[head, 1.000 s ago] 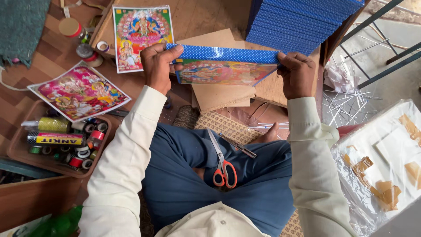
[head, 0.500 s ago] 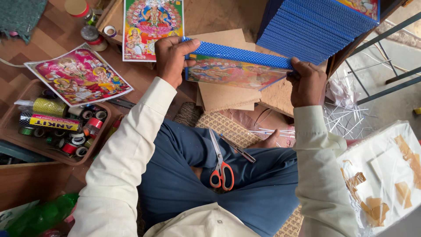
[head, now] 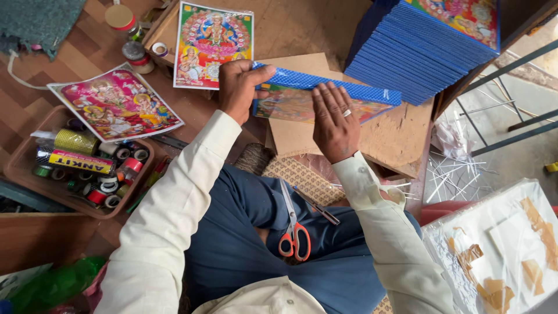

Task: The person assembles decorative cards by attaching blue polka-dotted borders to printed images mounted on cardboard. They use scissors to trim the borders and a stapler to secure them, then stack the finished cards on a table.

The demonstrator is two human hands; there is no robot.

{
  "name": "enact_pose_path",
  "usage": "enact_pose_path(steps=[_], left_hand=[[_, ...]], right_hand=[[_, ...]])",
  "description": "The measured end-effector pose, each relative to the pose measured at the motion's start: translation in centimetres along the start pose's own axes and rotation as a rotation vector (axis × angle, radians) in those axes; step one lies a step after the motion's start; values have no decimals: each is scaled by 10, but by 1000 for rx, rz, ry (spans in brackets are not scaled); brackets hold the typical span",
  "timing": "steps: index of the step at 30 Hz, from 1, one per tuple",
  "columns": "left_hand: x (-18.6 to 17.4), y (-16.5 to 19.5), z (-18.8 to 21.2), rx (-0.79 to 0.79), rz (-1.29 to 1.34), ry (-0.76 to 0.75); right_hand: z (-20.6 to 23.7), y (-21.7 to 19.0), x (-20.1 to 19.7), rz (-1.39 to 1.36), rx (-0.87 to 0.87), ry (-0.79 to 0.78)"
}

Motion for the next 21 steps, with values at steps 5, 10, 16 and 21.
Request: enact_pose_path(steps=[5, 10, 16, 21], left_hand=[[-2, -1, -6, -66, 23, -27], [-4, -2, -9, -104, 19, -32], [-5, -4, -8, -182, 55, 13], [-1, -10, -9, -323, 192, 74]], right_hand=[[-6, 7, -3, 21, 19, 47], [-12, 12, -2, -35, 31, 101], [-17, 10, -1, -25, 44, 112], [-15, 10, -3, -59, 82, 96]])
Point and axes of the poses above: each hand's wrist, its own z-axis away from the middle knuckle, its own x-axis out of the palm, y = z × x, the point moved 5 cm from there along -z, towards the middle knuckle, and after that the axes turned 8 degrees about -z, right-handed, at the moved point
